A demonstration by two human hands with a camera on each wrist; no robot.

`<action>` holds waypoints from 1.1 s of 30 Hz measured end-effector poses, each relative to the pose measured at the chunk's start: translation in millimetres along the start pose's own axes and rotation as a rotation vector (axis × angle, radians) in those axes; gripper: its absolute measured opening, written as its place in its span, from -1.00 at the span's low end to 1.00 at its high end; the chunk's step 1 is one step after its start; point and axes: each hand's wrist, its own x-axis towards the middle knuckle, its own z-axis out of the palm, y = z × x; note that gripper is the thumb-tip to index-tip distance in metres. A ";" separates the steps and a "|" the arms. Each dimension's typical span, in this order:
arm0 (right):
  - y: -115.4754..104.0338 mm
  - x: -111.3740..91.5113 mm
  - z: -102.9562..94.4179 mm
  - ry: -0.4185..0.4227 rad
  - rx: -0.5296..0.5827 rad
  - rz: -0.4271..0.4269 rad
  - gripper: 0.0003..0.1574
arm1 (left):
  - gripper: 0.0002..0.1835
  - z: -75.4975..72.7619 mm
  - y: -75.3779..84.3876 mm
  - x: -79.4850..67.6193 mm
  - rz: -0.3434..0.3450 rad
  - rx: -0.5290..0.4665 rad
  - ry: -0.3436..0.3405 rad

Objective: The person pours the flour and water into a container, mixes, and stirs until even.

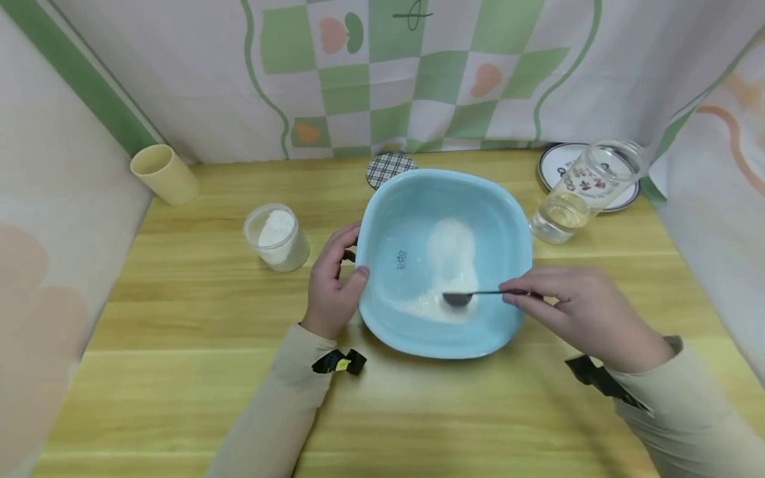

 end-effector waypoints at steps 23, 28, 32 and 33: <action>-2.9 10.0 8.7 -0.187 0.001 0.048 -0.74 | -0.47 0.0 -17.6 -2.8 -0.365 -0.075 0.053; -1.9 21.3 19.7 -0.062 -0.067 -0.034 -0.73 | -0.47 -0.2 -21.0 -3.7 -0.385 -0.062 0.041; -5.1 24.7 14.2 -0.020 -0.075 -0.059 -0.74 | -0.48 -0.3 -23.0 -4.0 -0.391 -0.060 0.042; -6.1 24.2 10.9 -0.045 -0.066 -0.051 -0.74 | -0.49 -0.2 -23.5 -4.1 -0.393 -0.061 0.041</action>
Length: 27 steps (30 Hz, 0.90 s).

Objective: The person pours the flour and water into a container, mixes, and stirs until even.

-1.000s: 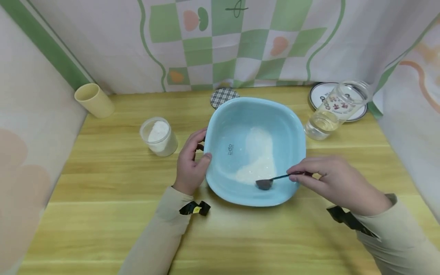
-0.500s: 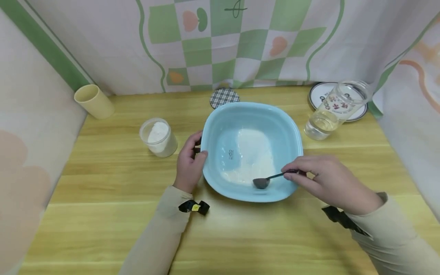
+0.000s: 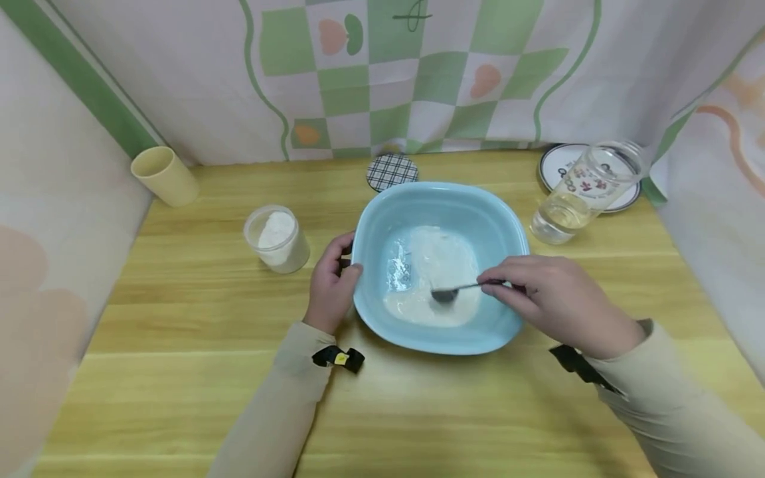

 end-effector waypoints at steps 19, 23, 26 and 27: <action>-2.8 7.2 5.1 -0.074 0.063 -0.048 -0.68 | -0.46 1.2 1.5 0.8 0.054 0.024 -0.030; -4.1 4.7 -7.4 -0.184 0.108 0.009 -0.73 | -0.44 2.3 2.0 0.1 0.063 0.030 -0.028; -3.3 8.4 -3.2 -0.250 0.160 0.015 -0.76 | -0.43 2.5 3.1 -1.1 0.073 0.038 -0.020; -2.8 10.1 0.4 -0.250 0.173 0.015 -0.76 | -0.43 2.5 3.4 -1.3 0.078 0.036 -0.019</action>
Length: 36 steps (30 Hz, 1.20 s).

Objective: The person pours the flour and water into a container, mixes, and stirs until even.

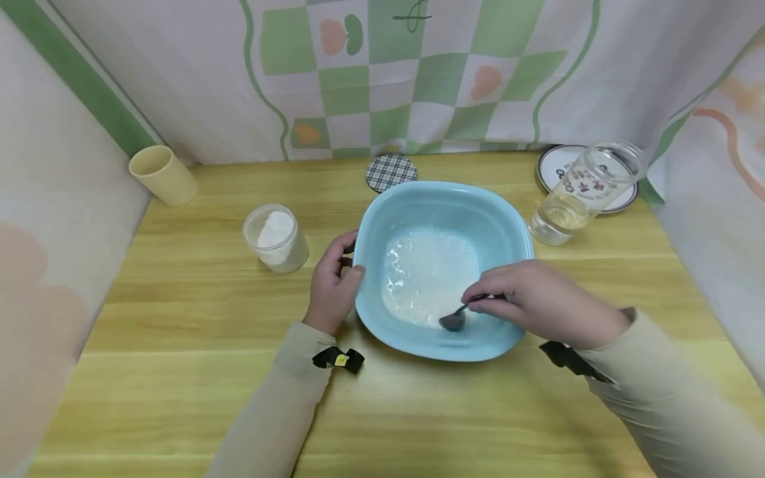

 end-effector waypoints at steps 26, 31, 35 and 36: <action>-0.1 7.4 1.4 0.274 -0.070 0.190 -0.86 | -0.47 1.9 41.1 -5.0 0.045 -0.007 -0.024; -2.2 -7.6 -15.2 0.060 -0.071 0.188 -0.87 | -0.46 1.4 42.5 -4.3 0.046 -0.005 -0.033; 3.9 -5.1 -7.2 0.084 -0.166 0.133 -0.85 | -0.46 2.3 35.3 -4.2 0.043 -0.009 -0.028; 5.4 -4.3 -5.1 0.136 -0.204 0.114 -0.83 | -0.46 2.7 30.5 -3.6 0.043 -0.009 -0.028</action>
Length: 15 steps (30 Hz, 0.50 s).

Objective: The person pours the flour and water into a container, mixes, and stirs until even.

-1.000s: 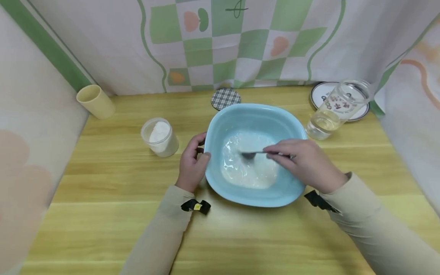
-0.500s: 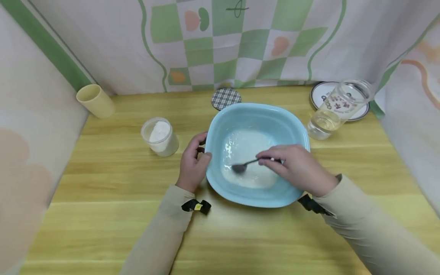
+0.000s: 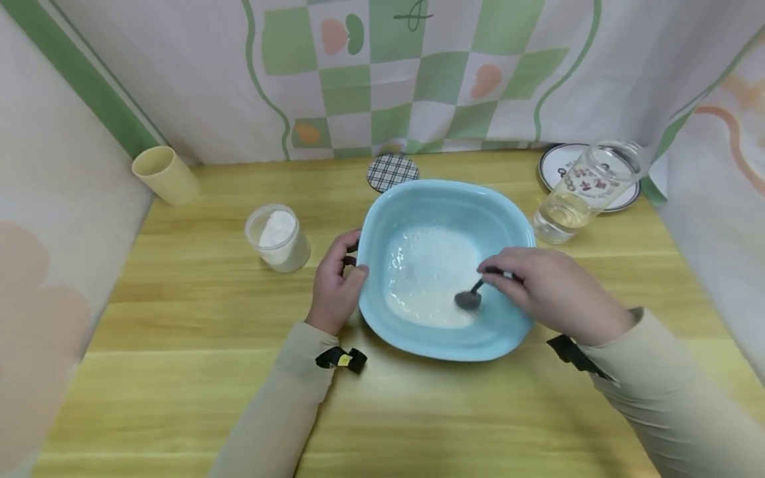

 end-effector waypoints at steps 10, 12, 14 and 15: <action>2.0 -8.4 -11.4 -0.051 0.146 0.008 -0.77 | -0.45 -0.9 -29.5 2.2 0.002 -0.010 0.011; 2.2 -8.6 -10.3 -0.118 0.155 0.022 -0.79 | -0.45 -0.3 -30.0 2.4 0.013 -0.020 0.014; 3.7 -7.1 -6.3 -0.115 0.114 -0.004 -0.79 | -0.45 0.1 -30.6 2.2 0.029 -0.025 0.015; 4.3 -6.1 -4.2 -0.091 0.086 -0.030 -0.77 | -0.45 0.3 -30.7 2.1 0.037 -0.026 0.015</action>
